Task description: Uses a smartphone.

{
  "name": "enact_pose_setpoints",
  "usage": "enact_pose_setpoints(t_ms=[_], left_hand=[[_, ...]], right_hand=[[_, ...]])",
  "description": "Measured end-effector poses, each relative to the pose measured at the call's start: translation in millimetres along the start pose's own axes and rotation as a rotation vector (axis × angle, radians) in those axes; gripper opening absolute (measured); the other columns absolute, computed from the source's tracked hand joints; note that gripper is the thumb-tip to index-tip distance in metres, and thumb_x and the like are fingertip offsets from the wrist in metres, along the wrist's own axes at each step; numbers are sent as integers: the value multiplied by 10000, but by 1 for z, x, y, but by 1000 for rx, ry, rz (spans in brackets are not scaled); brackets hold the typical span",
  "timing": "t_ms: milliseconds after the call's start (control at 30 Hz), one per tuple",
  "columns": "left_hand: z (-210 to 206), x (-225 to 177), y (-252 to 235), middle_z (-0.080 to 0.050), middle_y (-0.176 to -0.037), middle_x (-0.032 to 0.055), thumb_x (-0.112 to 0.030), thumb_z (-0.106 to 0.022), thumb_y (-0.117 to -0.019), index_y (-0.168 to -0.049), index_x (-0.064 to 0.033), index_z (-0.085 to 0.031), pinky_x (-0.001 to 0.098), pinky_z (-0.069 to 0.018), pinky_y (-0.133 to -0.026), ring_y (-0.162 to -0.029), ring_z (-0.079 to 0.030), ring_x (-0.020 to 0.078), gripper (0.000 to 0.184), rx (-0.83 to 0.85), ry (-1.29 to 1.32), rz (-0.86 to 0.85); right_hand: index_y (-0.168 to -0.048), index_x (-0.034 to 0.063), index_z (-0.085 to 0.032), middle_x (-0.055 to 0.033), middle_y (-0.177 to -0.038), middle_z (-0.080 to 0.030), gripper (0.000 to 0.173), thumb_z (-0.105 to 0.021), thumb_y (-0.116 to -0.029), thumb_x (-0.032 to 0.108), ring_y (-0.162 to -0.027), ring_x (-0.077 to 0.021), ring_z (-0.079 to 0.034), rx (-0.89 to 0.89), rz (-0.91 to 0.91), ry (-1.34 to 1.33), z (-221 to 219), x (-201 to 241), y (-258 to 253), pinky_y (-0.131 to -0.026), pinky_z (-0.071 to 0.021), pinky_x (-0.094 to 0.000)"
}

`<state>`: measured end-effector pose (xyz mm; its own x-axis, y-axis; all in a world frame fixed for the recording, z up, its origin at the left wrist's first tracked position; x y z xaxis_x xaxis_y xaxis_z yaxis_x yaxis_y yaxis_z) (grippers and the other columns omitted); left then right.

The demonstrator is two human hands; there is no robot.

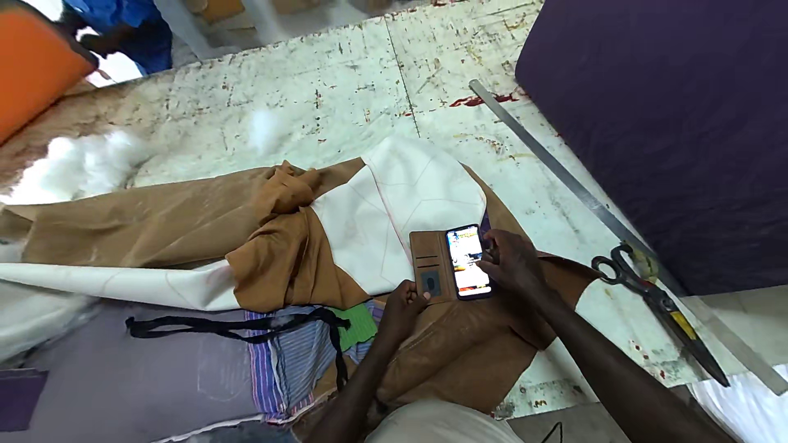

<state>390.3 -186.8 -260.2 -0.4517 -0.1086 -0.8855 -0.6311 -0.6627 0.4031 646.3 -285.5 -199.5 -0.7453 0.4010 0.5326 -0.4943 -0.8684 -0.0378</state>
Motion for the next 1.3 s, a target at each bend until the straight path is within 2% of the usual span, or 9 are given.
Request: enact_pose_setpoints(t_ms=[267,367,533,667,767,867,967,1067,1300], left_hand=[[0,0,2,-682,-875,81,-261,-674,-996,-1153,-66,-615,389,-591,-712,-753,-676,194,257,-8,-10,9],[0,1,1,-677,-862,80,-263,-675,-996,-1145,-64,-615,383,-587,-699,-739,-670,195,256,-9,-11,6],[0,1,2,-671,-867,86,-265,-670,-999,-1147,-58,-613,387,-588,-709,-745,-669,201,261,-7,-16,16],[0,5,-1,-674,-874,82,-264,-675,-996,-1146,-62,-613,376,-591,-728,-763,-674,192,260,0,5,15],[-1,7,-3,-682,-896,90,-261,-679,-993,-1149,-48,-609,387,-604,-762,-792,-691,201,273,4,25,19],[-1,8,-4,-691,-931,105,-257,-675,-992,-1164,-28,-618,425,-608,-794,-827,-698,218,292,2,14,16],[-1,10,-4,-689,-923,100,-257,-676,-991,-1158,-34,-621,417,-606,-792,-825,-695,213,283,-8,20,20],[0,8,-2,-686,-914,90,-256,-668,-998,-1161,-53,-617,406,-603,-773,-811,-691,206,265,-10,6,35],[0,6,2,-682,-909,90,-275,-660,-1006,-1178,-71,-611,405,-597,-741,-791,-683,207,271,-12,-7,36]], right_hand=[[-1310,90,-599,-131,-1159,-664,531,-753,-880,361,-1076,-333,-628,-42,-21,3,0,-1,0,-943,-471,-573],[-1280,85,-607,-129,-1093,-671,508,-757,-878,357,-1013,-332,-639,-56,-38,-2,0,-1,-2,-897,-483,-575],[-1297,92,-602,-133,-1095,-672,523,-754,-884,374,-1011,-339,-640,-58,-56,10,0,-1,-3,-888,-490,-571],[-1381,110,-569,-127,-1178,-669,605,-732,-897,434,-1075,-328,-632,-46,-55,-23,-1,-6,-3,-923,-485,-568],[-1486,122,-493,-129,-1312,-637,804,-750,-849,539,-1188,-326,-600,12,-30,-111,-3,-13,-4,-996,-465,-585],[-1598,129,-331,-145,-1500,-507,1048,-835,-768,523,-1363,-343,-493,119,44,-126,-6,-14,-2,-1112,-386,-619],[-1628,133,-251,-124,-1638,-341,1151,-861,-731,519,-1493,-328,-345,192,94,-32,-8,-9,2,-1186,-308,-599],[-1625,123,-247,-128,-1657,-302,1123,-874,-750,444,-1510,-347,-309,186,91,24,-9,-5,1,-1176,-311,-610],[-1598,96,-312,-149,-1559,-447,943,-786,-840,396,-1399,-361,-458,54,28,3,-5,-5,-2,-1090,-392,-617]])
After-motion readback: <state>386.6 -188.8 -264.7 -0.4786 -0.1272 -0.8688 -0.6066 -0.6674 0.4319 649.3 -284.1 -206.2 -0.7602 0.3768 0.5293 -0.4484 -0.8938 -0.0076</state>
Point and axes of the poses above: each hand's wrist, its own y-axis away from the middle knuckle, its own z-axis out of the back of the hand, x = y × z, the point moved 9 cm from there along -y, towards the middle knuckle
